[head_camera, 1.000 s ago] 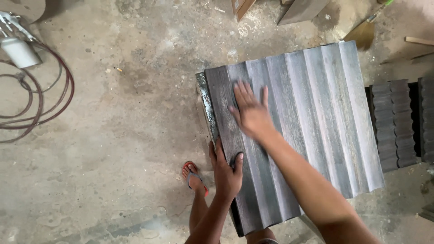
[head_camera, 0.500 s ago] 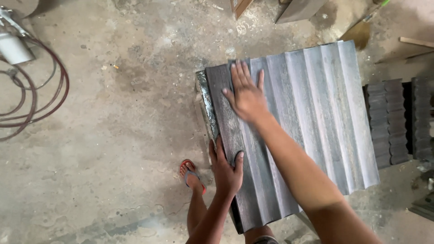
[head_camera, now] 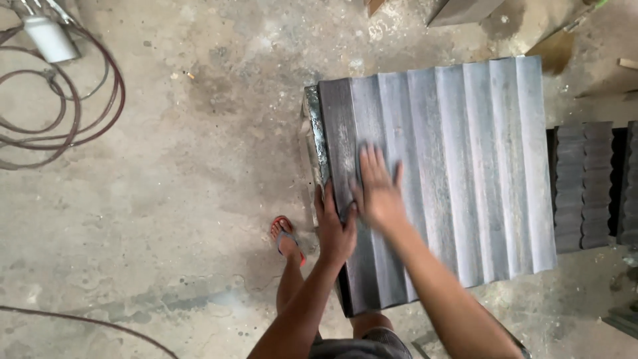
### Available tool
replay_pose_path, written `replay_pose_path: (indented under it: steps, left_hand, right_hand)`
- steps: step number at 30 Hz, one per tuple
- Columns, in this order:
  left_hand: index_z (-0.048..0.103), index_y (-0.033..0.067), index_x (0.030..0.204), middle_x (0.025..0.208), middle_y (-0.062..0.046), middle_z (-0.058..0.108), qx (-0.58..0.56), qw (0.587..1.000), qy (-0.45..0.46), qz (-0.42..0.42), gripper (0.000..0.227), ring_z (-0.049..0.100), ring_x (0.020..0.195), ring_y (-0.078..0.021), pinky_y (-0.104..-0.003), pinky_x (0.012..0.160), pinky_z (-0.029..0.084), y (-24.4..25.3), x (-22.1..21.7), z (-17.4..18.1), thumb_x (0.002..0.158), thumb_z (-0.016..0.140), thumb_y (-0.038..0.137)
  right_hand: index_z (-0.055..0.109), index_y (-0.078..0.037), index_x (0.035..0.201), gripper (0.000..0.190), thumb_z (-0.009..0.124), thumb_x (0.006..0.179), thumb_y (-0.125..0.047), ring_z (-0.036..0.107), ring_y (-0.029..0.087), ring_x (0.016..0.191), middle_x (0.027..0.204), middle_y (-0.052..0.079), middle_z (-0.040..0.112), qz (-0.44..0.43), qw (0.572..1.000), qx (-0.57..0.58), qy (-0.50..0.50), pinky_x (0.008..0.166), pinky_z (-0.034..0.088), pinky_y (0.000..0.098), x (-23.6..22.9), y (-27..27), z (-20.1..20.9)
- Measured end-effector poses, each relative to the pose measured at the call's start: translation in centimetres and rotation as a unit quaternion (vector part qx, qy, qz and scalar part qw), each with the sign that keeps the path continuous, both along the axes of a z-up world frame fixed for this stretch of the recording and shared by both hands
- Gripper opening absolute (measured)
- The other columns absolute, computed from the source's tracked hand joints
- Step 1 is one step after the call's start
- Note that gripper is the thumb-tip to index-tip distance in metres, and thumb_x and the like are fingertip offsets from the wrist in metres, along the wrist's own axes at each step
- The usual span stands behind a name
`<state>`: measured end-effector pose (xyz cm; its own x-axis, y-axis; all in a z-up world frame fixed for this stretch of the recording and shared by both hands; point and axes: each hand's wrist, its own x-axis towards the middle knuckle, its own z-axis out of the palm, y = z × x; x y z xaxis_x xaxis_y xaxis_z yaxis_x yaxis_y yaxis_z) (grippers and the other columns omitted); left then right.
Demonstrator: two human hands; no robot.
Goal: The person sands the surface of a corrugated roof tile using a sanding block. They work on the flat top surface and the edges, then flip the tile over to sand the underside and edges as well.
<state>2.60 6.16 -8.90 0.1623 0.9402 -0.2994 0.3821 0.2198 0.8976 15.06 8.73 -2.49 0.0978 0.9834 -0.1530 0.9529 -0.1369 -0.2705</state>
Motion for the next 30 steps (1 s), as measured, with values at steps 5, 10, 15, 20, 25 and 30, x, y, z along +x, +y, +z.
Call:
replay_pose_path:
  steps: [5, 10, 15, 20, 25, 30]
  left_hand:
    - [0.025, 0.0077, 0.158, 0.167, -0.025, 0.013, -0.029, 0.995, -0.089, 0.018, 0.081, 0.019, 0.154, -0.041, -0.055, 0.12, 0.026, -0.4, -0.2, 1.5, 0.099, 0.036, 0.061]
    - [0.032, -0.0027, 0.154, 0.154, -0.029, 0.04, 0.178, 0.981, -0.051, 0.056, 0.067, 0.038, 0.144, -0.0453, -0.051, 0.123, 0.026, -1.2, 1.1, -2.9, 0.106, 0.042, 0.043]
    - [0.024, 0.0049, 0.16, 0.158, -0.036, 0.031, 0.143, 0.987, 0.043, 0.064, 0.071, 0.028, 0.15, -0.0516, -0.054, 0.117, 0.031, -1.9, 3.4, -4.4, 0.1, 0.049, 0.033]
    - [0.012, 0.0268, 0.162, 0.167, -0.033, 0.01, -0.018, 0.999, -0.042, -0.006, 0.069, 0.026, 0.142, -0.0629, -0.069, 0.111, 0.032, 0.3, 0.8, 2.7, 0.101, 0.038, 0.047]
    - [0.023, 0.013, 0.162, 0.153, -0.045, 0.034, 0.148, 0.987, 0.047, 0.026, 0.069, 0.033, 0.146, -0.0568, -0.058, 0.112, 0.038, -0.9, 3.9, -4.9, 0.102, 0.044, 0.04]
    - [0.026, 0.0107, 0.161, 0.161, -0.024, 0.037, 0.238, 0.958, 0.162, -0.006, 0.07, 0.044, 0.141, -0.0476, -0.058, 0.115, 0.037, -0.9, 3.3, -3.6, 0.101, 0.055, 0.032]
  right_hand:
    - [0.028, -0.004, 0.16, 0.067, 0.042, 0.103, -0.038, 0.023, 0.029, 0.156, 0.167, 0.013, 0.03, -0.01, 0.999, -0.048, 0.016, 0.122, 0.004, 0.0635, -3.8, -21.9, -1.5]
    - [0.036, -0.003, 0.156, 0.07, 0.051, 0.095, -0.033, 0.034, 0.028, 0.153, 0.162, 0.018, 0.04, 0.025, 0.999, 0.004, -0.039, 0.121, 0.008, 0.0709, -0.5, -22.1, -6.2]
    - [0.033, 0.011, 0.161, 0.067, 0.045, 0.108, -0.028, 0.023, 0.041, 0.156, 0.167, 0.031, 0.031, 0.098, 0.991, 0.083, 0.035, 0.109, -0.011, 0.0758, 6.6, 1.5, -7.8]
    - [0.014, 0.006, 0.163, 0.07, 0.03, 0.108, -0.034, 0.004, 0.038, 0.158, 0.171, 0.024, 0.009, -0.009, 0.997, -0.041, 0.059, 0.111, -0.015, 0.065, 3.9, 14.0, 0.9]
    - [0.03, 0.014, 0.161, 0.064, 0.041, 0.111, -0.024, 0.019, 0.041, 0.156, 0.167, 0.034, 0.027, 0.088, 0.99, 0.104, 0.038, 0.11, -0.009, 0.0715, 6.9, 6.2, -6.5]
    - [0.022, 0.0, 0.163, 0.072, 0.044, 0.1, -0.027, 0.012, 0.033, 0.159, 0.171, 0.02, 0.019, 0.063, 0.998, 0.01, 0.008, 0.117, -0.005, 0.0714, 2.6, -16.5, -5.5]
